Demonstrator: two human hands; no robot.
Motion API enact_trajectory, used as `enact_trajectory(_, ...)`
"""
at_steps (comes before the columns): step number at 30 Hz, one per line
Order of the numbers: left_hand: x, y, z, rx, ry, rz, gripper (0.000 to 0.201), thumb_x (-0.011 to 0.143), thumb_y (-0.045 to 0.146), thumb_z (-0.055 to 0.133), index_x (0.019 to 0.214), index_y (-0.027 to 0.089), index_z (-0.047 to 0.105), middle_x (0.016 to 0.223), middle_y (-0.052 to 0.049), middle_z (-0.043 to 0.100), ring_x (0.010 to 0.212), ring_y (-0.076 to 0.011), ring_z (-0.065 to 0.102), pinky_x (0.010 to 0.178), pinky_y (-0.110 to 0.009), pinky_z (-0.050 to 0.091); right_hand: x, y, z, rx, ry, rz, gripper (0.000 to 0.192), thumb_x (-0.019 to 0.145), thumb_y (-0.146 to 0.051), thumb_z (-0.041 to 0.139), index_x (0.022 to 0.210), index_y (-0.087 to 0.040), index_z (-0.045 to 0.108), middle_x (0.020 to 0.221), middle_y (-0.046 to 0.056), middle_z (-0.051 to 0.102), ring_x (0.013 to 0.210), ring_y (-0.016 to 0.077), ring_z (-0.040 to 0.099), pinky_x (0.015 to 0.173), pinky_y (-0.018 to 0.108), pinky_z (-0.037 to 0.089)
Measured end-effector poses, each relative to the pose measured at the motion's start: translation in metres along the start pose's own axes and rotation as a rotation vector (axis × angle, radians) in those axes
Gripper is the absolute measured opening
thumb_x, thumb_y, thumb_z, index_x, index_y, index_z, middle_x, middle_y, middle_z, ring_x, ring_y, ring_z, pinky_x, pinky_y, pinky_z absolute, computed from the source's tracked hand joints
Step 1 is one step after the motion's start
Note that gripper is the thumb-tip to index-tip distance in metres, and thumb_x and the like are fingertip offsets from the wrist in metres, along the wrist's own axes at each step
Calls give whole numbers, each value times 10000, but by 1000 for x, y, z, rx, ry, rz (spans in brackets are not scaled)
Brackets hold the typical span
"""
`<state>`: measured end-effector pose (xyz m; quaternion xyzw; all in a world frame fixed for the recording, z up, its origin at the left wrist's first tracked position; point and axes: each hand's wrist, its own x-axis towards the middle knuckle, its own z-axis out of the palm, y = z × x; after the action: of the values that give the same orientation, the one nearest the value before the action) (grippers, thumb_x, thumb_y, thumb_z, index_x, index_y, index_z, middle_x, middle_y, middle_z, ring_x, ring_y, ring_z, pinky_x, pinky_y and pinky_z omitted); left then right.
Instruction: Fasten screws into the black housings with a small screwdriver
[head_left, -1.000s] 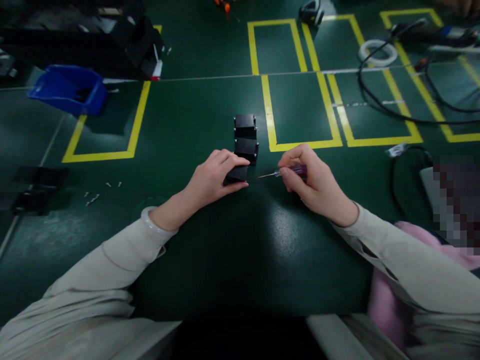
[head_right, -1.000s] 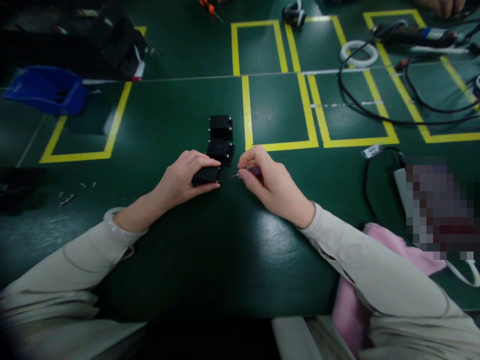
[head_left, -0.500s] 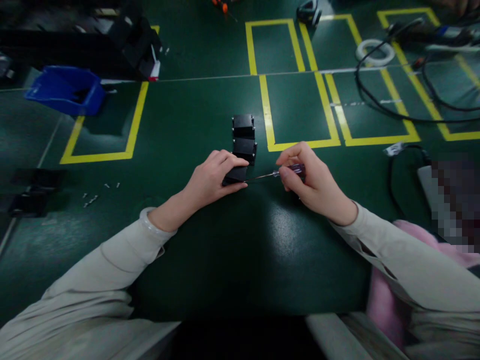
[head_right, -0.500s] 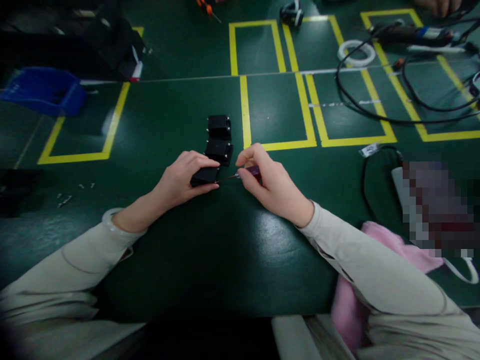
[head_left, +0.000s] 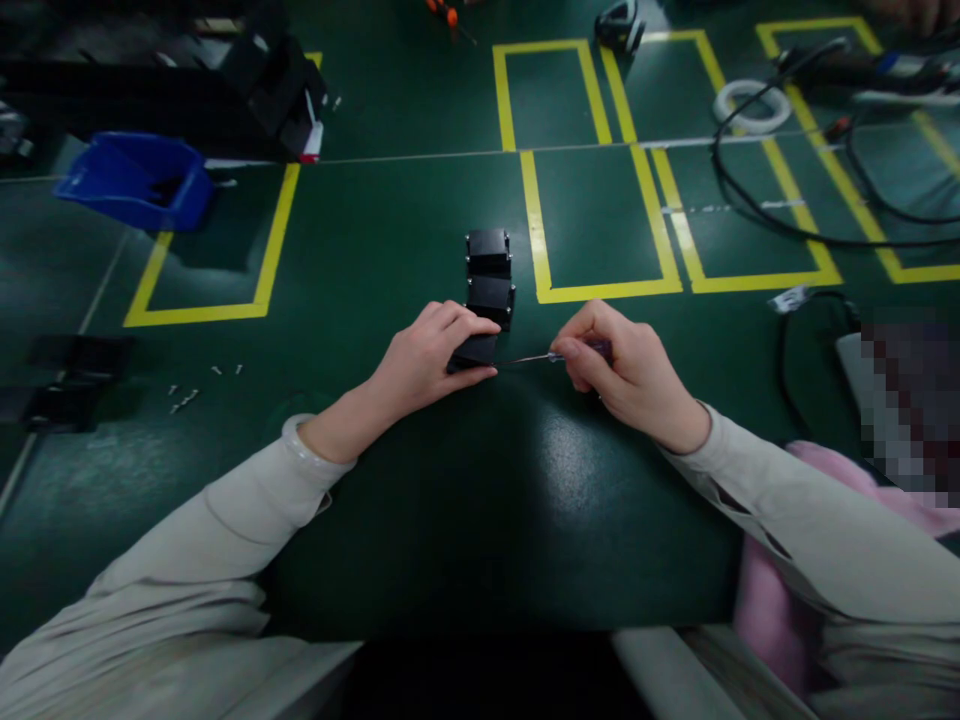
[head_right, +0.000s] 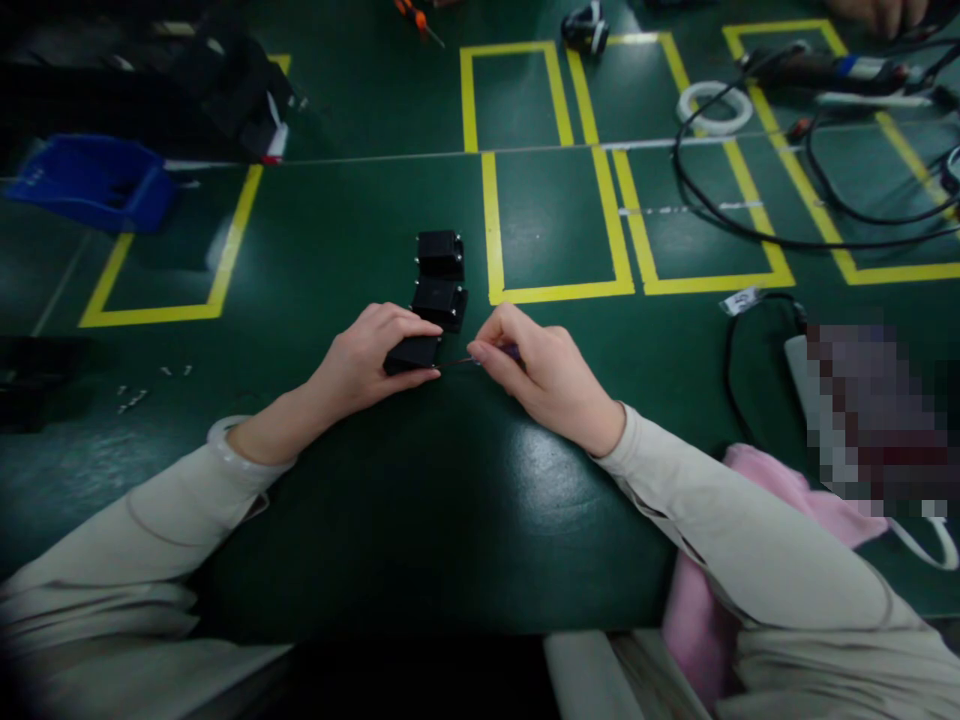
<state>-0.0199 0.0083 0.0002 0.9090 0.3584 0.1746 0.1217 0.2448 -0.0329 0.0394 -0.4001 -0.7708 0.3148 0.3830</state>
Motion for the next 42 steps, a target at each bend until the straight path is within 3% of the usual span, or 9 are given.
enact_trajectory(5, 0, 0, 0, -3, 9, -7, 443, 937, 460, 652, 1301, 226, 559, 1191, -96, 641, 1118, -280, 574, 908, -419, 503, -1, 1, 0, 23, -7, -11, 42, 974, -201, 541, 972, -207, 500, 777, -23, 591, 632, 89, 568, 594, 233, 415)
enact_trajectory(13, 1, 0, 1, 10, 19, 6, 440, 941, 461, 650, 1295, 216, 560, 1186, -94, 642, 1112, -277, 578, 903, -411, 504, 1, 1, 0, 35, -28, 21, 125, 999, -270, 544, 906, -198, 501, 721, -36, 571, 619, 78, 555, 577, 225, 386)
enact_trajectory(18, 0, -1, 1, 8, 17, 4, 438, 939, 458, 652, 1297, 224, 559, 1179, -89, 641, 1109, -278, 578, 912, -416, 502, -1, 5, 1, 65, 8, 26, 75, 960, -183, 563, 1004, -197, 505, 843, -7, 594, 697, 96, 578, 610, 238, 410)
enact_trajectory(25, 0, 1, -1, 16, 4, -7, 437, 930, 415, 663, 1308, 229, 546, 1197, -87, 633, 1112, -276, 576, 901, -411, 510, -1, 6, 4, 101, 31, 62, 143, 1001, -282, 566, 897, -194, 522, 630, -70, 523, 505, 48, 477, 506, 210, 356)
enact_trajectory(32, 0, 1, -1, 9, -2, -11, 415, 936, 414, 655, 1293, 229, 552, 1197, -88, 632, 1115, -277, 574, 904, -417, 509, 1, 10, 3, 151, 49, 76, 46, 983, -207, 551, 975, -192, 508, 723, -49, 543, 567, 61, 544, 544, 204, 426)
enact_trajectory(38, 0, 1, -1, 11, 4, -7, 418, 942, 425, 650, 1295, 224, 551, 1191, -88, 634, 1114, -276, 575, 905, -416, 507, 0, 8, 4, 119, 36, 46, 131, 992, -258, 571, 891, -195, 517, 641, -63, 531, 506, 52, 505, 502, 202, 387)
enact_trajectory(42, 0, 1, -2, 12, -5, -16, 417, 940, 417, 651, 1298, 228, 550, 1194, -87, 633, 1109, -277, 573, 901, -418, 506, 0, 8, 3, 97, 38, 26, 47, 976, -189, 558, 985, -195, 513, 756, -33, 564, 611, 76, 555, 567, 220, 430)
